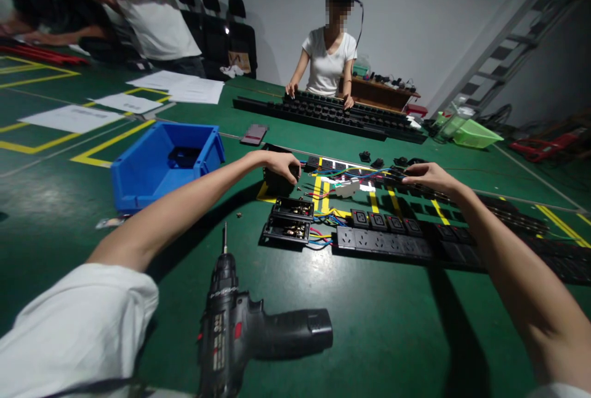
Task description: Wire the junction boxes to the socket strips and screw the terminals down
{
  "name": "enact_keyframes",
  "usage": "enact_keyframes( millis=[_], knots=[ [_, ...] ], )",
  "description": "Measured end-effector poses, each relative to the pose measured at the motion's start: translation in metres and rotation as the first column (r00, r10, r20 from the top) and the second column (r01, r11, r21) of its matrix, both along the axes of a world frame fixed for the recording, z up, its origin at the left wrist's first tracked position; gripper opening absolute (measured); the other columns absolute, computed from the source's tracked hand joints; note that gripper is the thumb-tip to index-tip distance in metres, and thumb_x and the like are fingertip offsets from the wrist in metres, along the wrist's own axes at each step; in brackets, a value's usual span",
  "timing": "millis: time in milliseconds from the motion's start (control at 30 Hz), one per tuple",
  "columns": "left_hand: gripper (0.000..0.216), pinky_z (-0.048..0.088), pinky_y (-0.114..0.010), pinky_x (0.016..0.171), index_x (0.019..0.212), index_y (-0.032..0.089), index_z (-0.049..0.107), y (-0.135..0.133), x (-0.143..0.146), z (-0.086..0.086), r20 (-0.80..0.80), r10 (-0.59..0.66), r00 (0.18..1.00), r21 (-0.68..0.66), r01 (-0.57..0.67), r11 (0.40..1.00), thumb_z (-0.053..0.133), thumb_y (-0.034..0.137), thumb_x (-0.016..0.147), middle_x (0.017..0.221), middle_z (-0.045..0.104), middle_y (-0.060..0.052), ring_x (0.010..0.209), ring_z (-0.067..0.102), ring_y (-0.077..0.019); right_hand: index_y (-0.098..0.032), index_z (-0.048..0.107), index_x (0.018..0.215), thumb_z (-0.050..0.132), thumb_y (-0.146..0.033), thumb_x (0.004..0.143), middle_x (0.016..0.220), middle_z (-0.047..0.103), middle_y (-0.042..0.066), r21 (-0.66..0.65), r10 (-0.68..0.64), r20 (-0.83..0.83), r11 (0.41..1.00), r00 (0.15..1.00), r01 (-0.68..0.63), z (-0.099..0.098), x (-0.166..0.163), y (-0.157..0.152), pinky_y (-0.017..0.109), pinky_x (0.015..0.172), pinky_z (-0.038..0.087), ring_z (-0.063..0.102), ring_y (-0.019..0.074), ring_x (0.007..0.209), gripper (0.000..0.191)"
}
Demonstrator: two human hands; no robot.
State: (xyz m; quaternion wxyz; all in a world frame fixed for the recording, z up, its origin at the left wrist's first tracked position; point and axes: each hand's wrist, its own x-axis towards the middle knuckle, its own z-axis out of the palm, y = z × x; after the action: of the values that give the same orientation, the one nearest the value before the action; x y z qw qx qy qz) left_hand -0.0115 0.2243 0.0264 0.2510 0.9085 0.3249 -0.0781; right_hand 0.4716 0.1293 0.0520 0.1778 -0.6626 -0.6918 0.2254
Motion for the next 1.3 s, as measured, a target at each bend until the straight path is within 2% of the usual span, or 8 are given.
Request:
enact_keyframes(
  millis=[200,433,633,800,933,1100,1200,1300],
  knots=[
    [0.059,0.042,-0.027,0.087,0.126,0.018,0.057,-0.012,-0.017,-0.027,0.033,0.065,0.997,0.256,-0.071,0.964,0.067,0.041,0.073,0.122,0.062,-0.01,0.105,0.058,-0.025,-0.011,0.066,0.105,0.075,-0.071,0.058,0.099,0.066,0.01,0.285,-0.056,0.065,0.958,0.996,0.035,0.013,-0.002,-0.036,0.027,0.07,0.045,0.057,0.0207,0.083,0.077],
    [0.056,0.038,-0.038,0.095,0.131,0.021,0.05,-0.032,-0.02,-0.041,0.02,0.098,0.995,0.458,-0.097,0.883,0.062,0.045,0.082,0.134,0.049,-0.015,0.119,0.046,-0.0321,-0.014,0.065,0.102,0.069,-0.066,0.071,0.099,0.065,0.011,0.669,-0.146,0.152,0.743,0.978,0.007,0.024,-0.004,-0.077,0.028,0.08,0.043,0.058,0.0214,0.087,0.062],
    [0.05,0.039,-0.037,0.092,0.133,0.021,0.048,-0.044,-0.021,-0.048,0.01,0.067,0.998,0.512,-0.062,0.857,0.056,0.039,0.087,0.132,0.045,-0.016,0.116,0.043,-0.0306,-0.014,0.065,0.101,0.071,-0.06,0.074,0.093,0.064,0.01,0.802,-0.222,0.18,0.597,0.958,-0.012,0.031,-0.012,-0.105,0.027,0.076,0.042,0.057,0.0201,0.082,0.054],
    [0.056,0.038,-0.037,0.095,0.139,0.02,0.043,-0.048,-0.022,-0.05,0.018,0.044,0.999,0.489,-0.047,0.871,0.054,0.039,0.088,0.134,0.043,-0.017,0.117,0.042,-0.0306,-0.016,0.064,0.101,0.069,-0.059,0.077,0.094,0.064,0.01,0.808,-0.229,0.204,0.588,0.952,-0.032,0.031,-0.019,-0.124,0.027,0.078,0.044,0.059,0.0212,0.084,0.05],
    [0.062,0.034,-0.036,0.1,0.142,0.019,0.041,-0.056,-0.02,-0.036,0.046,0.021,0.999,0.419,-0.038,0.907,0.055,0.042,0.086,0.135,0.045,-0.016,0.117,0.044,-0.0281,-0.017,0.063,0.102,0.069,-0.055,0.079,0.096,0.065,0.009,0.785,-0.213,0.242,0.616,0.947,-0.062,0.027,-0.023,-0.131,0.026,0.079,0.044,0.06,0.0212,0.086,0.045],
    [0.058,0.033,-0.036,0.103,0.138,0.01,0.043,-0.085,-0.007,0.012,0.159,0.03,0.987,0.326,-0.081,0.942,0.045,0.04,0.089,0.137,0.046,-0.018,0.123,0.043,-0.0288,-0.017,0.063,0.102,0.064,-0.05,0.084,0.099,0.065,0.01,0.767,-0.227,0.288,0.636,0.93,-0.082,0.02,-0.031,-0.135,0.026,0.079,0.042,0.061,0.0216,0.089,0.038],
    [0.049,0.045,-0.03,0.084,0.11,0.011,0.065,-0.115,0.009,0.041,0.148,-0.027,0.989,0.155,0.004,0.988,0.037,0.047,0.093,0.106,0.066,-0.013,0.092,0.061,-0.0222,-0.017,0.063,0.103,0.062,-0.048,0.086,0.1,0.065,0.01,0.778,-0.251,0.294,0.624,0.922,-0.078,0.018,-0.034,-0.134,0.026,0.08,0.042,0.061,0.0211,0.09,0.036],
    [0.052,0.048,-0.024,0.071,0.093,0.018,0.071,-0.147,0.037,0.051,0.151,-0.156,0.976,-0.061,0.167,0.984,0.045,0.063,0.087,0.093,0.071,-0.006,0.077,0.065,-0.0168,-0.016,0.063,0.104,0.063,-0.052,0.085,0.101,0.065,0.01,0.801,-0.287,0.289,0.595,0.913,-0.066,0.016,-0.035,-0.133,0.026,0.082,0.042,0.061,0.0213,0.092,0.041]
  ],
)
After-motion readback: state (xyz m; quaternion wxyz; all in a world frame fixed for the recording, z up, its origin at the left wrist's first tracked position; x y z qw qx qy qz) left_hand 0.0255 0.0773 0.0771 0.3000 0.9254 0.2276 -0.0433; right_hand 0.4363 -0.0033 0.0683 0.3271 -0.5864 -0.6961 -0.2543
